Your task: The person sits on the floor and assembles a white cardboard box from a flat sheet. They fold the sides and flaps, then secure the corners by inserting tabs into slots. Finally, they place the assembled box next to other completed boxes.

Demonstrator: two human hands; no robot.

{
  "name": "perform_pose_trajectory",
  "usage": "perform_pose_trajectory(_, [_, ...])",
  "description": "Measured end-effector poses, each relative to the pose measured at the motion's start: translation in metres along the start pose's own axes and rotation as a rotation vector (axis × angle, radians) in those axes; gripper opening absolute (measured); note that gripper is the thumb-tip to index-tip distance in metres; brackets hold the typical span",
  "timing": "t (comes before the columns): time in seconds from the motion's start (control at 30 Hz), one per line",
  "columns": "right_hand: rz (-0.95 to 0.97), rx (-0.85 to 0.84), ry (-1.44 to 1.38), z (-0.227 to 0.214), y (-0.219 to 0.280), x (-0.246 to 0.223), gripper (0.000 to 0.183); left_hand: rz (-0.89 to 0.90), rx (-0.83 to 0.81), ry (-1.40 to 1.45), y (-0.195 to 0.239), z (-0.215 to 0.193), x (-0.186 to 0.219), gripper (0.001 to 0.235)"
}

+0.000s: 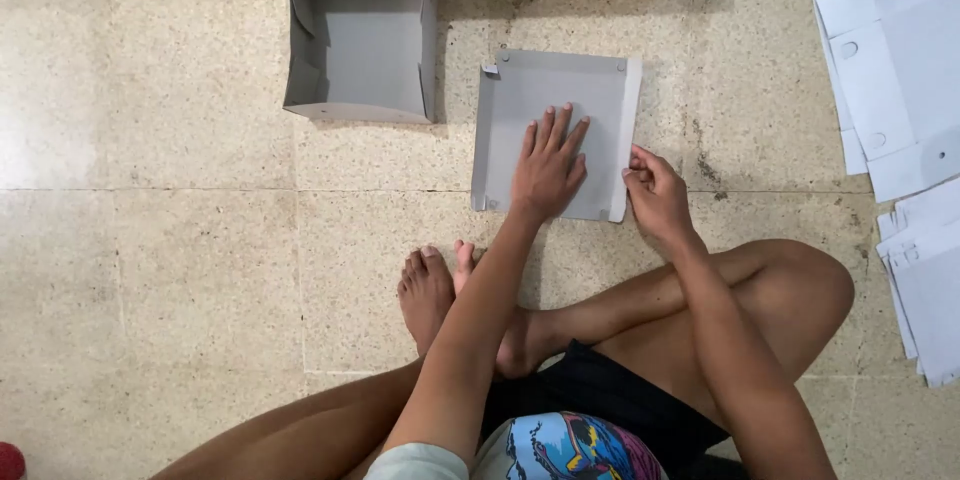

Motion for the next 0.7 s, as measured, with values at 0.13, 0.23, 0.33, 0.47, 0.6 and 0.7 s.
perform_pose_trajectory(0.13, [-0.095,-0.068,-0.021,0.012,0.009,-0.015,0.041,-0.020,0.010,-0.023,-0.002,0.001,0.002,0.056])
perform_pose_trajectory(0.23, [-0.084,-0.188,0.093,0.022,0.013,-0.009,0.042,0.025,0.069,-0.050,0.000,0.003,0.006,0.066])
perform_pose_trajectory(0.33, [-0.172,-0.190,0.189,0.015,0.014,-0.047,0.038,0.155,0.050,-0.215,0.000,0.004,0.016,0.058])
perform_pose_trajectory(0.47, [-0.241,-0.153,0.223,0.012,0.016,-0.043,0.030,0.251,-0.025,-0.231,0.000,0.013,0.017,0.058])
perform_pose_trajectory(0.6, [-0.119,-0.135,0.179,0.006,0.017,-0.008,0.018,0.245,-0.100,-0.192,0.000,0.006,0.016,0.063])
perform_pose_trajectory(0.7, [-0.024,-0.106,0.223,0.008,0.027,0.000,0.014,0.248,-0.134,-0.211,0.003,0.004,0.016,0.068])
Point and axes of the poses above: each hand's wrist, its own y-axis away from the middle knuckle, its own z-axis out of the palm, x = y × z, the point moved 4 cm from there along -y, towards the middle knuckle, and after that the axes turned 1 degree about -x, right-handed, at the moved point
